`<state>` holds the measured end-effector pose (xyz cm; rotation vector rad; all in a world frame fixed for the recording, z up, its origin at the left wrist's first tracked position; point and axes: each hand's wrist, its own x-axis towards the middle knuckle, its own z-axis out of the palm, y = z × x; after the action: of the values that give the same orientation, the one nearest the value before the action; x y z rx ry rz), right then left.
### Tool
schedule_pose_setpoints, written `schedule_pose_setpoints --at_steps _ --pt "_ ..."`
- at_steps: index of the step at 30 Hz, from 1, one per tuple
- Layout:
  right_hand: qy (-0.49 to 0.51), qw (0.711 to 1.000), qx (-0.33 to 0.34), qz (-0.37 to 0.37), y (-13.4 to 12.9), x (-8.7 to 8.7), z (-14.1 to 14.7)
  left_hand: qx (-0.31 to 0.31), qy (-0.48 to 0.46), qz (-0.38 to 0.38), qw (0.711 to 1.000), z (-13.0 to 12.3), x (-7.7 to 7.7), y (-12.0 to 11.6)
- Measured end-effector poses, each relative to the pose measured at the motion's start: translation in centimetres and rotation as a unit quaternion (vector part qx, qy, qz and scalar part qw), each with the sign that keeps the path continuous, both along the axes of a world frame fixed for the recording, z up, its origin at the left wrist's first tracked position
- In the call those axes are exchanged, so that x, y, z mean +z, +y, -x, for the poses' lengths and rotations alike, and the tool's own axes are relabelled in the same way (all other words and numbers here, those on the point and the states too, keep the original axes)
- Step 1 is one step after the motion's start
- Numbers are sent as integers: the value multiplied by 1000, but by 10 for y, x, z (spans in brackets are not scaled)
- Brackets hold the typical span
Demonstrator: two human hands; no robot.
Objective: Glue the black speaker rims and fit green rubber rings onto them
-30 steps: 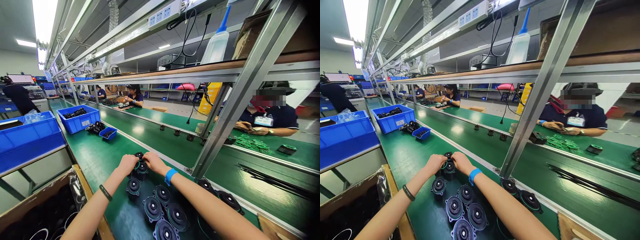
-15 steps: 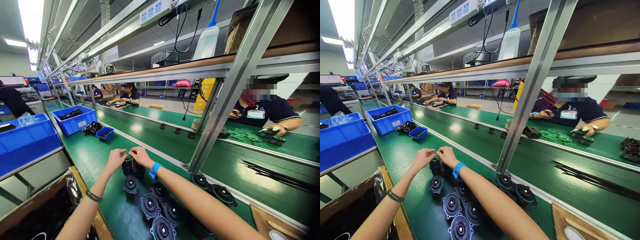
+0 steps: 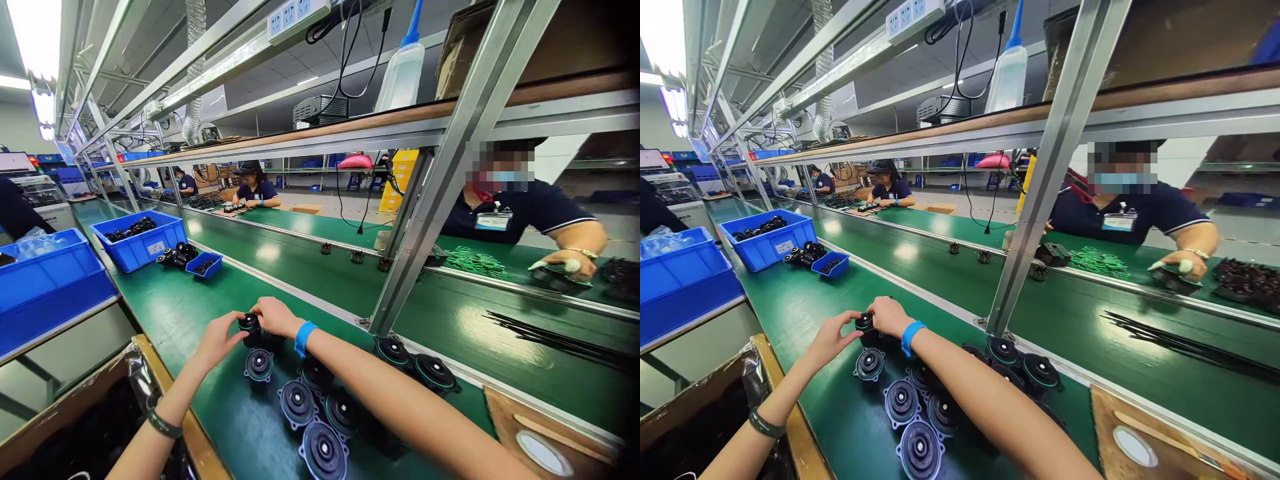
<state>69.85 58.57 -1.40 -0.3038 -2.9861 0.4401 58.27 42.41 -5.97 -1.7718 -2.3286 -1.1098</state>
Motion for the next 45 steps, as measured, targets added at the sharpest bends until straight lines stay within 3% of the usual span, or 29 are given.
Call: schedule_pose_setpoints --at_steps 9,15,27,33,38,45 --pt "-3 993 70 -97 10 -3 -19 -25 24 -85 996 5 -16 5" --pt "-8 987 82 -139 5 -5 -21 -1 26 -109 994 1 -20 4" --pt "26 997 -3 -68 3 -2 -16 6 -58 -77 995 13 -14 18" --pt "51 998 -34 -36 6 -9 -15 -49 -88 -46 994 15 -10 29" --pt "59 998 2 -24 13 -12 -9 -78 -63 -43 994 10 -6 31" --pt "51 997 30 -53 15 -11 -9 -9 15 -73 997 9 -7 14"
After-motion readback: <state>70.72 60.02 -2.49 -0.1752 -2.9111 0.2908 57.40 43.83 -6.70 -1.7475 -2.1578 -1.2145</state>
